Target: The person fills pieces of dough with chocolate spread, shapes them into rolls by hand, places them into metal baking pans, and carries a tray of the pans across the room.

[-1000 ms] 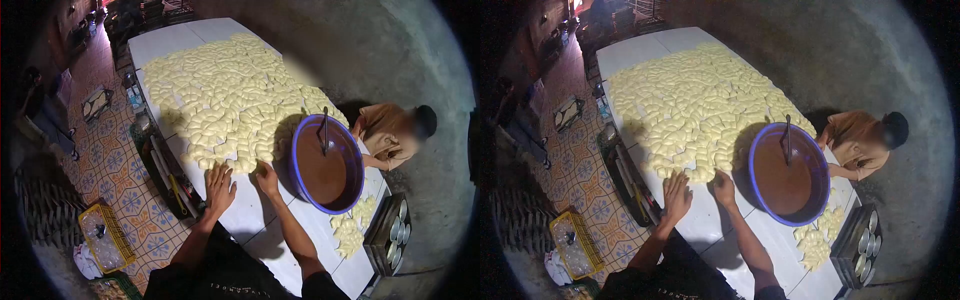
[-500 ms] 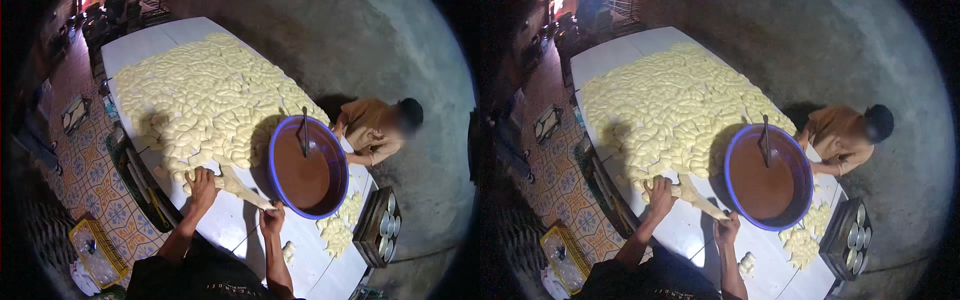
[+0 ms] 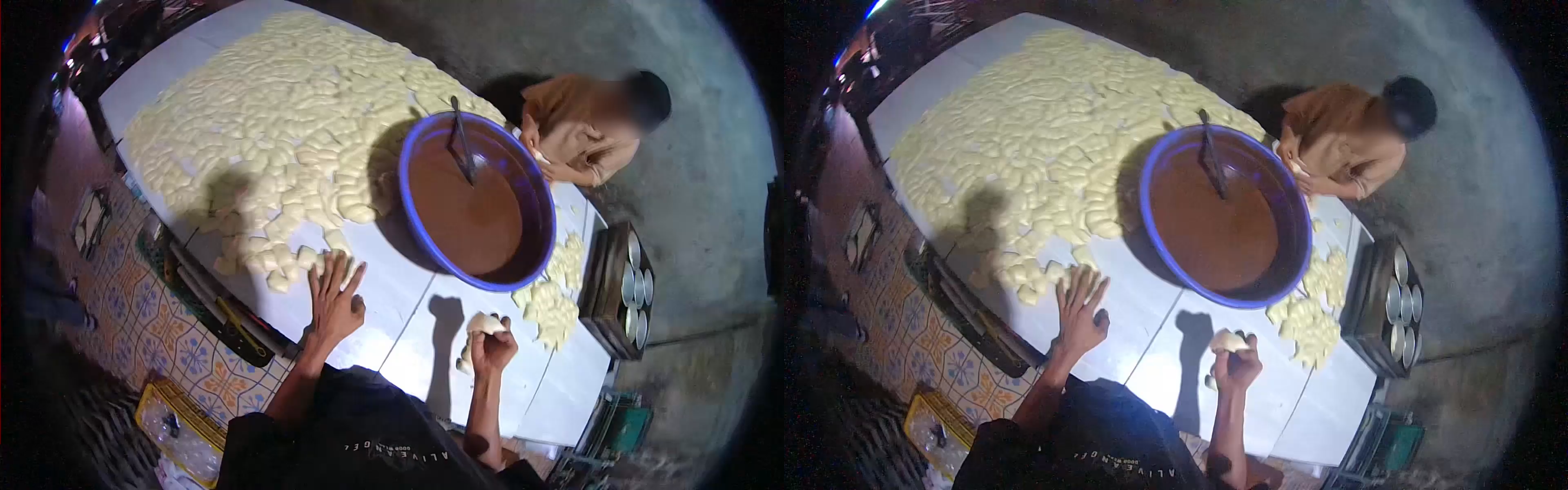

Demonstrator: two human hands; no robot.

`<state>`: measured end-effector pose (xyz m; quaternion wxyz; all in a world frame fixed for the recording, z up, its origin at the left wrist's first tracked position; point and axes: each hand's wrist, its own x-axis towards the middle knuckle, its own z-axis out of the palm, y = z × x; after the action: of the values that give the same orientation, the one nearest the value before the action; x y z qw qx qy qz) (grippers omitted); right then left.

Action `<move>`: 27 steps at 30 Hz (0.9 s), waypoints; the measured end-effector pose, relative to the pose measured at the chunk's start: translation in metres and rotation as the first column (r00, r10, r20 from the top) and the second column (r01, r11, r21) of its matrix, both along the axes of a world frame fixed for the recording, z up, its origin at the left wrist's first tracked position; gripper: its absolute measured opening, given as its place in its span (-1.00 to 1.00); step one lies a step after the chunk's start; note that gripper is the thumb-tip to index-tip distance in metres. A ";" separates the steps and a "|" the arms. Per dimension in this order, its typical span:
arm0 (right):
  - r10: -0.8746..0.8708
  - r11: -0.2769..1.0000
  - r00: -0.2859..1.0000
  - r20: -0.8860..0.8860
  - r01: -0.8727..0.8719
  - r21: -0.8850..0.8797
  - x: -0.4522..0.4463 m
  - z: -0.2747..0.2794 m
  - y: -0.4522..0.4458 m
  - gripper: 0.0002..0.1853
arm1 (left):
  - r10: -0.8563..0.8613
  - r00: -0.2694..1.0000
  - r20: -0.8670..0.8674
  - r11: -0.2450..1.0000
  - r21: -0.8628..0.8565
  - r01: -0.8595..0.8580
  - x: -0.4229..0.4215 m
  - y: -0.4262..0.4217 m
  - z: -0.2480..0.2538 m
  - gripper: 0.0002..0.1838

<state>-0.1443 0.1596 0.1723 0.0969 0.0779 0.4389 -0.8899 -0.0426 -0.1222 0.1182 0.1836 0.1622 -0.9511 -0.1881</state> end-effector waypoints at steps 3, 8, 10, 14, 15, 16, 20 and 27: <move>0.202 0.968 0.972 -0.124 -0.217 -0.129 0.004 -0.017 0.002 -0.78 | -0.186 0.977 -0.105 0.953 0.222 0.205 0.006 0.033 0.034 -0.27; 0.412 0.901 0.854 -0.319 -0.435 0.000 0.041 0.016 -0.061 -0.80 | -0.113 0.972 -0.206 -0.131 0.973 0.191 0.001 0.087 0.007 -0.37; 0.383 0.922 0.870 -0.310 -0.378 0.080 0.040 -0.012 -0.053 -0.78 | -0.083 0.951 -0.299 -0.646 0.742 0.177 0.000 0.079 0.005 -0.49; 0.488 0.853 0.861 -0.141 -0.438 0.284 0.038 0.004 -0.052 -0.56 | -0.163 0.932 -0.325 -0.111 0.944 0.310 0.004 0.065 0.038 -0.53; 0.577 0.785 0.814 -0.064 -0.531 0.318 0.037 0.011 -0.053 -0.45 | -0.168 0.931 -0.324 -0.109 0.945 0.309 0.005 0.064 0.041 -0.53; 0.658 0.702 0.743 -0.123 -0.546 0.457 0.036 0.009 -0.056 -0.31 | -0.238 0.919 -0.315 -0.003 0.946 0.324 0.005 0.063 0.047 -0.51; 0.659 0.381 0.749 0.062 -0.404 0.832 0.035 0.028 -0.042 -0.79 | -0.329 0.912 -0.244 0.144 0.942 0.304 0.008 0.049 0.054 -0.52; 0.169 0.985 0.929 -0.329 -0.152 0.075 0.009 0.049 0.131 -0.57 | 0.155 0.911 -0.383 -0.063 0.916 0.396 0.025 -0.013 0.021 -0.71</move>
<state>-0.1350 0.2907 0.2209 0.0917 -0.1079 0.4754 -0.8683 -0.0181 -0.1357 0.1397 0.1670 0.1164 -0.4692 -0.8593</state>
